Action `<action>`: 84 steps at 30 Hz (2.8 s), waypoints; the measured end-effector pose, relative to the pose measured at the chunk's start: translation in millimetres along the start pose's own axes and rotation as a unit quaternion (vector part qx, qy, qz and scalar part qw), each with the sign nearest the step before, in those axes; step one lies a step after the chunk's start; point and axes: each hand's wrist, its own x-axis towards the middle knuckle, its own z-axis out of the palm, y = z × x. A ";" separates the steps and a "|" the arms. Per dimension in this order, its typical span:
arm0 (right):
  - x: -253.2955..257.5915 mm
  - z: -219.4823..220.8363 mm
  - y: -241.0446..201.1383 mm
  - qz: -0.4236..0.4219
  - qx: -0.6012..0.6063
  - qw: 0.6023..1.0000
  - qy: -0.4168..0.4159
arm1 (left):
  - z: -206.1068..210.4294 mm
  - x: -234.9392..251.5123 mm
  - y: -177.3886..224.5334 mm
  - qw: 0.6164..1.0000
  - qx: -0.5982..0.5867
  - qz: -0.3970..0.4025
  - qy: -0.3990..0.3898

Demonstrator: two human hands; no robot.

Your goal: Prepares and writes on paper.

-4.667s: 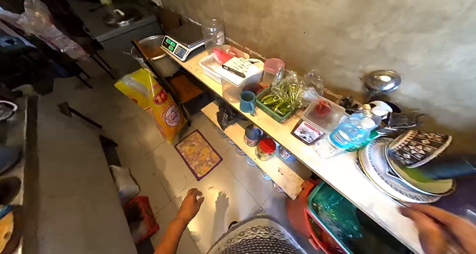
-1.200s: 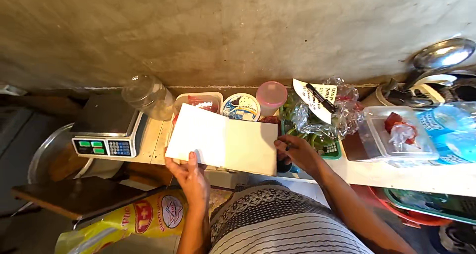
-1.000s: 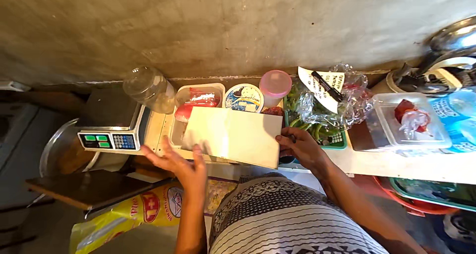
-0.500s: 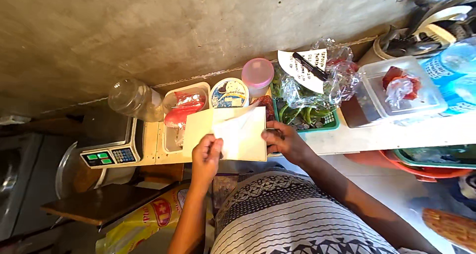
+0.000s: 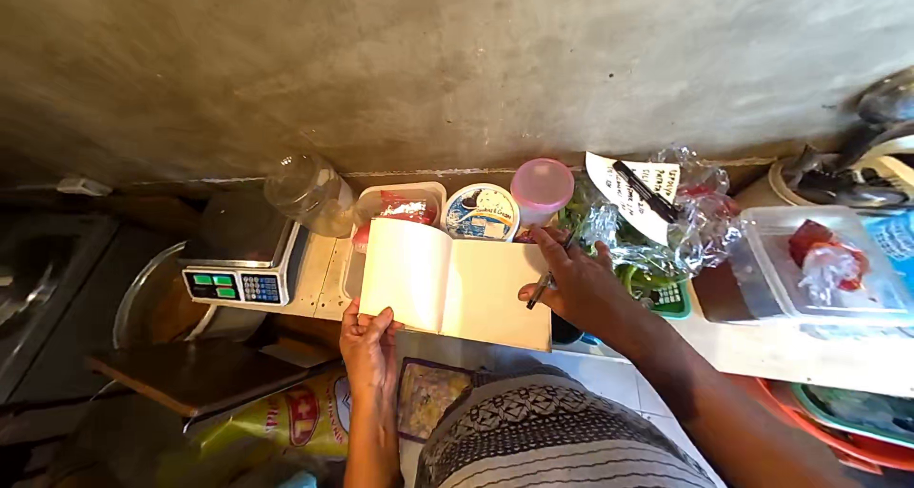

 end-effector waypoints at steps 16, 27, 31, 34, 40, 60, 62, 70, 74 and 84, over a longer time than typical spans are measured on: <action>9.4 -17.8 -39.4 0.047 -0.197 0.972 -0.116 | -17.2 -11.1 -33.6 0.990 0.104 0.000 0.091; 6.0 -6.8 -40.6 -0.119 -0.010 0.979 0.164 | -4.4 -12.3 -24.9 0.977 0.034 0.199 0.068; 18.7 -14.2 -45.6 -0.128 0.095 0.967 0.199 | 12.0 -10.4 -15.7 0.960 -0.017 0.278 0.030; 17.6 -17.8 -54.5 -0.095 0.143 0.968 0.186 | 24.7 -13.0 -17.9 0.973 -0.086 0.216 -0.005; 11.9 -21.5 -62.0 -0.020 0.073 0.993 0.095 | 50.4 -19.7 -30.2 0.989 -0.082 0.124 0.025; -52.9 1.4 -90.4 -0.395 0.145 0.881 0.218 | 66.4 -35.9 -35.9 0.972 -0.023 0.234 0.014; -39.5 -2.4 -70.5 -0.262 0.229 0.901 0.258 | 66.9 -27.7 -36.5 0.978 -0.051 0.201 0.035; 11.8 3.7 9.0 0.108 0.367 0.921 0.069 | 62.2 -19.8 -32.6 0.988 -0.085 0.117 0.046; 30.6 -12.8 15.0 0.116 0.379 0.918 -0.013 | 49.5 -16.4 -27.8 0.982 -0.173 0.067 0.015; 46.7 -5.1 13.9 0.073 0.253 0.965 -0.002 | -27.2 77.9 81.5 0.960 0.144 -0.035 -0.237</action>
